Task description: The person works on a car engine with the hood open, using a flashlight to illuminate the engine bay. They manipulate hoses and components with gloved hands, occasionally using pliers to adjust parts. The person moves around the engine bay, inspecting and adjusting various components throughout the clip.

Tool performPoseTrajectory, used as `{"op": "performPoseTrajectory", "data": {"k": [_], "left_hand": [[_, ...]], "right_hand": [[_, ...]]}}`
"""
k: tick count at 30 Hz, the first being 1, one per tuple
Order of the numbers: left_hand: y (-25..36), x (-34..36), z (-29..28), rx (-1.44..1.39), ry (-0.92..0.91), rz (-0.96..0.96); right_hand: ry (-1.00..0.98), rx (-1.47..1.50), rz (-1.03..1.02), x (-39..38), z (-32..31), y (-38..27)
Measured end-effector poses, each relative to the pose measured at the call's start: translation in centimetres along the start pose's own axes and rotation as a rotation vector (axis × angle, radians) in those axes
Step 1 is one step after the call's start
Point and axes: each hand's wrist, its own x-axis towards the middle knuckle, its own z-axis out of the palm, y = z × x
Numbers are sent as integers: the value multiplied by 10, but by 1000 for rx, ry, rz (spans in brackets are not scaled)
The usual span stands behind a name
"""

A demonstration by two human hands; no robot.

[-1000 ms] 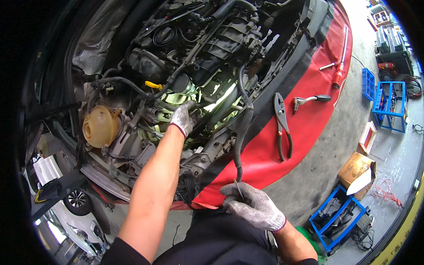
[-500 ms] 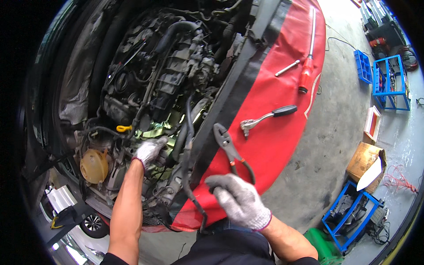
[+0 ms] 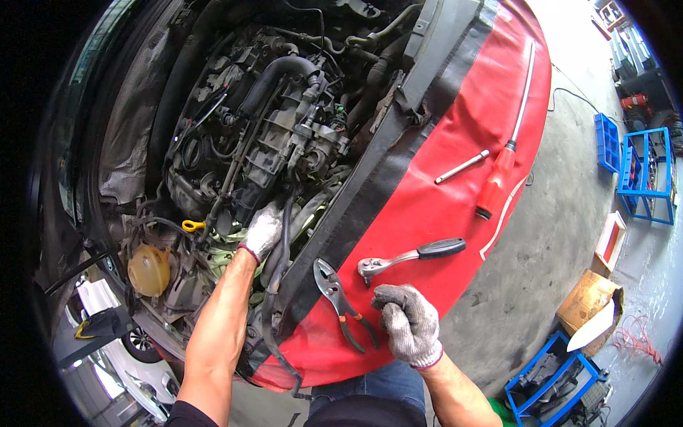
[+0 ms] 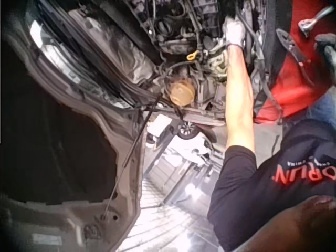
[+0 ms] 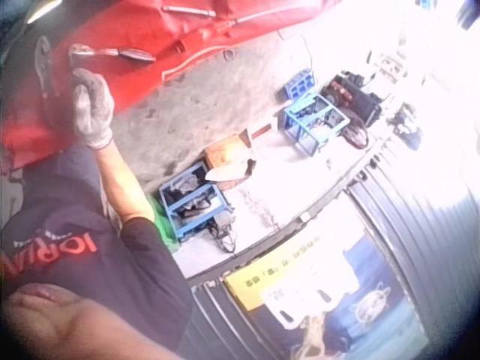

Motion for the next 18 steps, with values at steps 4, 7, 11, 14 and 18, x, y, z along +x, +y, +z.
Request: {"op": "performPoseTrajectory", "data": {"k": [4,7,11,14,18], "left_hand": [[-5,0,10,-44,69,20],[-12,2,14,-40,97,88],[-10,-3,14,39,74,92],[-38,8,26,117,106,182],[-47,17,31,149,107,259]], "right_hand": [[-19,-29,-35,0,-3,3],[-9,-35,-51,0,-2,4],[5,-42,-36,-1,0,2],[7,-72,-62,-1,1,4],[31,-136,-141,0,4,7]]}}
